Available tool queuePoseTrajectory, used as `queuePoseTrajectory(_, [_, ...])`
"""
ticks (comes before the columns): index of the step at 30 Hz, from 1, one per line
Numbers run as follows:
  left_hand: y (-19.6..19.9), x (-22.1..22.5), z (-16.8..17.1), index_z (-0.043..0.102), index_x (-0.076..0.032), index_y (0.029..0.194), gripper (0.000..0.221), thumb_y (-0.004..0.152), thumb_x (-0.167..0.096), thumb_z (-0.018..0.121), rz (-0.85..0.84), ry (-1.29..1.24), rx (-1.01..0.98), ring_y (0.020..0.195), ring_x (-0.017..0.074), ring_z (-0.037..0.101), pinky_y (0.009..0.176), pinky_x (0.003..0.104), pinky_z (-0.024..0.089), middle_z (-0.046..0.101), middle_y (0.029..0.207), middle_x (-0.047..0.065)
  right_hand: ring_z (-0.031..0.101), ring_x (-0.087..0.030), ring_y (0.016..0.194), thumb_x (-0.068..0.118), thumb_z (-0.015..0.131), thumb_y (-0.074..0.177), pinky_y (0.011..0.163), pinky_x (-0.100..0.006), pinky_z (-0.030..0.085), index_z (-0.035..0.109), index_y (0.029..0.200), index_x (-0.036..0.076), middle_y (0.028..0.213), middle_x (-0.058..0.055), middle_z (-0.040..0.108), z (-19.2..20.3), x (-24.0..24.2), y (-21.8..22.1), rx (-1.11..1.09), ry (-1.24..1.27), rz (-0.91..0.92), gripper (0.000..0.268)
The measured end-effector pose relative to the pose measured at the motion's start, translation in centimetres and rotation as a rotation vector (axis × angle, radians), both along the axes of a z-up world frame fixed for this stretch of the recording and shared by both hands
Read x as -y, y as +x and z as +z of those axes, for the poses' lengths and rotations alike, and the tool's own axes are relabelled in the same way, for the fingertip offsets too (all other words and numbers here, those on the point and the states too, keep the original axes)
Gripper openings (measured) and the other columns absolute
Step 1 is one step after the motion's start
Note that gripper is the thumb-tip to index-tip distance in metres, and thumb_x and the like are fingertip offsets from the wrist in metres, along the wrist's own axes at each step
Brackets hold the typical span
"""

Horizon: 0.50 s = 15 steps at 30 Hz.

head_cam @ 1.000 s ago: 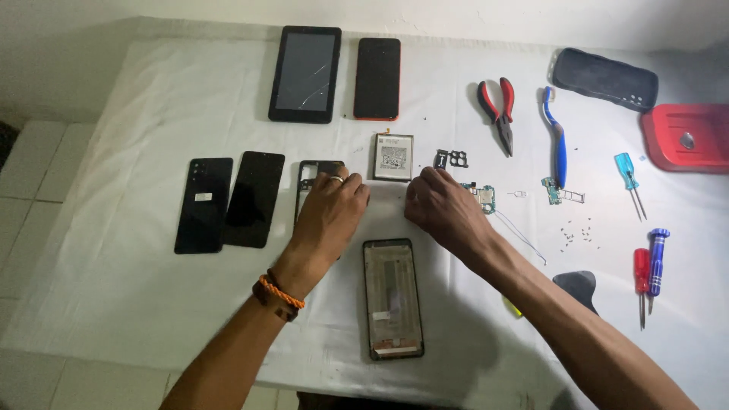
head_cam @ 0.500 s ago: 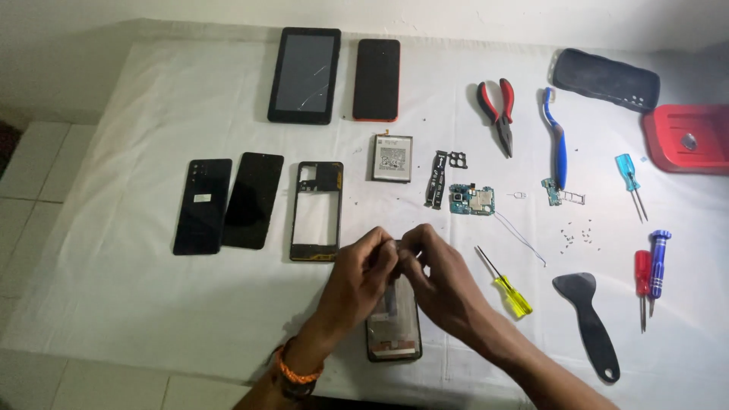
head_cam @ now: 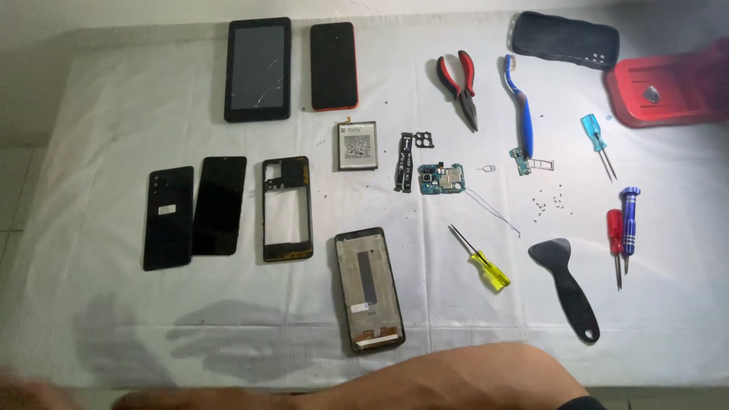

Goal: Cleaning and inspecting internal phone components such as the motherboard and frame using a toothbrush on a repair bench.

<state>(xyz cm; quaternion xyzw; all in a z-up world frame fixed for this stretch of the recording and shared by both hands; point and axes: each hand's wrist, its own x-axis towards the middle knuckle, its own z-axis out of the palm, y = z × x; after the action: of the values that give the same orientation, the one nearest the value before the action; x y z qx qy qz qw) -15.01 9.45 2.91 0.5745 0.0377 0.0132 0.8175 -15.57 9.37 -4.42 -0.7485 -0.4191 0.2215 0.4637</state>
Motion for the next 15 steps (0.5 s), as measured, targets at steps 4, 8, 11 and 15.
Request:
queuePoseTrajectory(4, [3.4,4.1,-1.5,0.032,0.0,0.143,0.043,0.116,-0.034,0.034,-0.074,-0.666,0.079,0.134,0.0341,0.024,0.111,0.047,0.018,0.034,0.145,0.022,0.022,-0.028,0.155,0.053,0.042,0.104,0.121,-0.049,0.023,0.03,0.163,0.025,0.171,-0.003,0.03,2.5,-2.8,-2.0,0.45,-0.227,-0.228,0.065])
queuePoseTrajectory(8, [-3.0,2.0,-3.3,0.027,0.001,0.163,0.062,0.116,-0.039,0.034,-0.135,-1.181,0.168,0.155,0.0372,0.017,0.124,0.049,0.011,0.028,0.167,0.025,0.004,-0.022,0.159,0.055,0.049,0.108,0.131,-0.06,0.001,0.034,0.161,0.03,0.172,0.002,0.029,4.6,14.1,10.9,0.924,-0.325,-0.186,0.061])
queuePoseTrajectory(11, [-2.8,2.9,-3.5,0.045,-0.019,0.152,0.084,0.082,-0.064,0.052,-0.108,0.418,-0.287,0.143,0.0216,0.06,0.117,0.044,0.043,0.07,0.148,0.004,0.047,-0.041,0.137,0.005,0.043,0.102,0.113,-0.055,0.042,0.043,0.147,-0.005,0.151,-0.028,0.045,4.1,21.9,11.1,0.447,-0.28,-0.821,0.046])
queuePoseTrajectory(15, [-3.4,5.6,-7.0,0.024,-0.005,0.16,0.075,0.101,-0.046,0.044,-0.103,1.104,0.052,0.155,0.0364,0.023,0.121,0.05,0.023,0.026,0.168,0.019,0.063,-0.032,0.121,0.011,0.052,0.096,0.101,-0.045,0.051,0.053,0.142,0.006,0.139,-0.015,0.064,1.0,24.9,3.0,0.164,-0.202,-0.869,0.046])
